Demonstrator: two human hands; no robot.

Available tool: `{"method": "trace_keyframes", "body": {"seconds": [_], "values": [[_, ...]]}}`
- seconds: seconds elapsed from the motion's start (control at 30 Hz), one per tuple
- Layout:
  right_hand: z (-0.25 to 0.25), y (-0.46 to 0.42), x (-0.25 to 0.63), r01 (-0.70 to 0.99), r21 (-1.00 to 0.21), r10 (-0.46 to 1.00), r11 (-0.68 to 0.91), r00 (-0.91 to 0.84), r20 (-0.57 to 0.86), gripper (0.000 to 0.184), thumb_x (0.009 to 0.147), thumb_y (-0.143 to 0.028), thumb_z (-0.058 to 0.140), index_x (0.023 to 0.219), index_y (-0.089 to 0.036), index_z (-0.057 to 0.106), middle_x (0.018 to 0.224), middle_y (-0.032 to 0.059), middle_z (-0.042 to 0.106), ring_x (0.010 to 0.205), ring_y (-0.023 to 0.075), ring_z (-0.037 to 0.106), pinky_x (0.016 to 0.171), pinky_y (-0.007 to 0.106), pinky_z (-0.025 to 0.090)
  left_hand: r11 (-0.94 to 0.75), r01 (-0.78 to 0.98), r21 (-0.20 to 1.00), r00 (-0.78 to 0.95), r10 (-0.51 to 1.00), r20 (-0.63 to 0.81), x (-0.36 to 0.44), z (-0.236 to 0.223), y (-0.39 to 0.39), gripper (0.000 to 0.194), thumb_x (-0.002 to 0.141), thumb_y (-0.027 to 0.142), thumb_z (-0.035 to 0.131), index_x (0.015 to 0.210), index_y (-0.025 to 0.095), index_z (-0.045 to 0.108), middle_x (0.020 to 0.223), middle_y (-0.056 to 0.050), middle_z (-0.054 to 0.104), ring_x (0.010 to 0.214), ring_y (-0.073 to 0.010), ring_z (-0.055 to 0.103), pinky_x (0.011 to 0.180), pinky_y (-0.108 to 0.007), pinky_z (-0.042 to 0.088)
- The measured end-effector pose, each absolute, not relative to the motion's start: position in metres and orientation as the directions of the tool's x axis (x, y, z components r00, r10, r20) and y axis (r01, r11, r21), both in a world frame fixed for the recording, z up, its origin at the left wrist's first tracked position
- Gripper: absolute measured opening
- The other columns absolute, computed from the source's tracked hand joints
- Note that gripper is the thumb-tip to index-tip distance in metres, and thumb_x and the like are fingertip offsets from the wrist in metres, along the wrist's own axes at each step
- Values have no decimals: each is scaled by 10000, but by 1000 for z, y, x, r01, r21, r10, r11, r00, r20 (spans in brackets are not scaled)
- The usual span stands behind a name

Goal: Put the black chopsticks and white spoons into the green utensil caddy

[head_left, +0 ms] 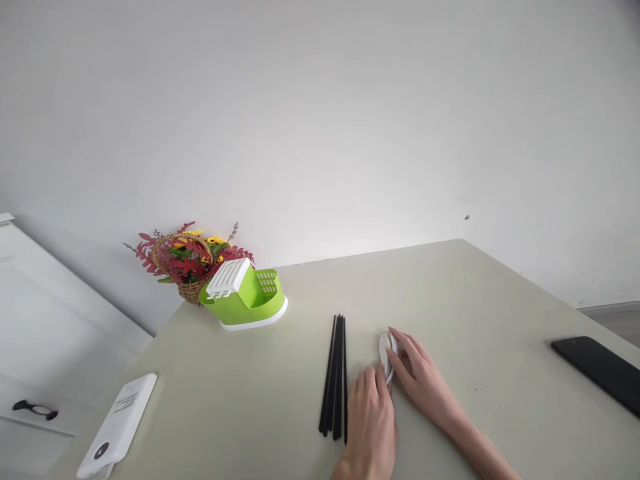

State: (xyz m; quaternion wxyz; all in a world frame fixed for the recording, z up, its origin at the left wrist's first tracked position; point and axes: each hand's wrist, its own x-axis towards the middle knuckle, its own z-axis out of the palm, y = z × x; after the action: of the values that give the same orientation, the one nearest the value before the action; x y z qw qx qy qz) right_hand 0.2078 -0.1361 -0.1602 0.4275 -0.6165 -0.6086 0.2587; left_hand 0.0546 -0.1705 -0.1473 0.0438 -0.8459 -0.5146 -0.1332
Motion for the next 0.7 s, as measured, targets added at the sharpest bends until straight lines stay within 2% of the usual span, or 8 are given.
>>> {"method": "trace_keyframes", "body": {"seconds": [0.17, 0.43, 0.7], "values": [[-159, -138, 208, 528, -845, 976, 85, 128, 178, 502, 1020, -547, 386, 1459, -318, 473, 1464, 76, 553, 1353, 260, 527, 1097, 446, 481, -479, 876, 61, 448, 854, 265, 57, -145, -171, 570, 878, -30, 418, 1429, 90, 499, 1183, -148, 634, 1038, -292, 636, 912, -456, 543], [-159, -138, 208, 520, -852, 980, 61, 130, 150, 500, 1024, -557, 384, 1462, -328, 458, 1497, 64, 529, 1380, 256, 502, 1123, 447, 459, -469, 879, 82, 432, 858, 277, 58, -144, -170, 551, 905, 10, 426, 1441, 121, 487, 1169, -143, 619, 1037, -292, 612, 907, -451, 522], [-158, -139, 209, 540, -840, 977, 52, 146, 154, 495, 1013, -557, 407, 1443, -324, 484, 1479, 59, 552, 1360, 254, 528, 1098, 427, 482, -430, 893, 129, 399, 892, 213, 59, -137, -173, 486, 969, 76, 405, 1439, 161, 493, 1195, -143, 615, 1053, -293, 607, 867, -422, 521]]}}
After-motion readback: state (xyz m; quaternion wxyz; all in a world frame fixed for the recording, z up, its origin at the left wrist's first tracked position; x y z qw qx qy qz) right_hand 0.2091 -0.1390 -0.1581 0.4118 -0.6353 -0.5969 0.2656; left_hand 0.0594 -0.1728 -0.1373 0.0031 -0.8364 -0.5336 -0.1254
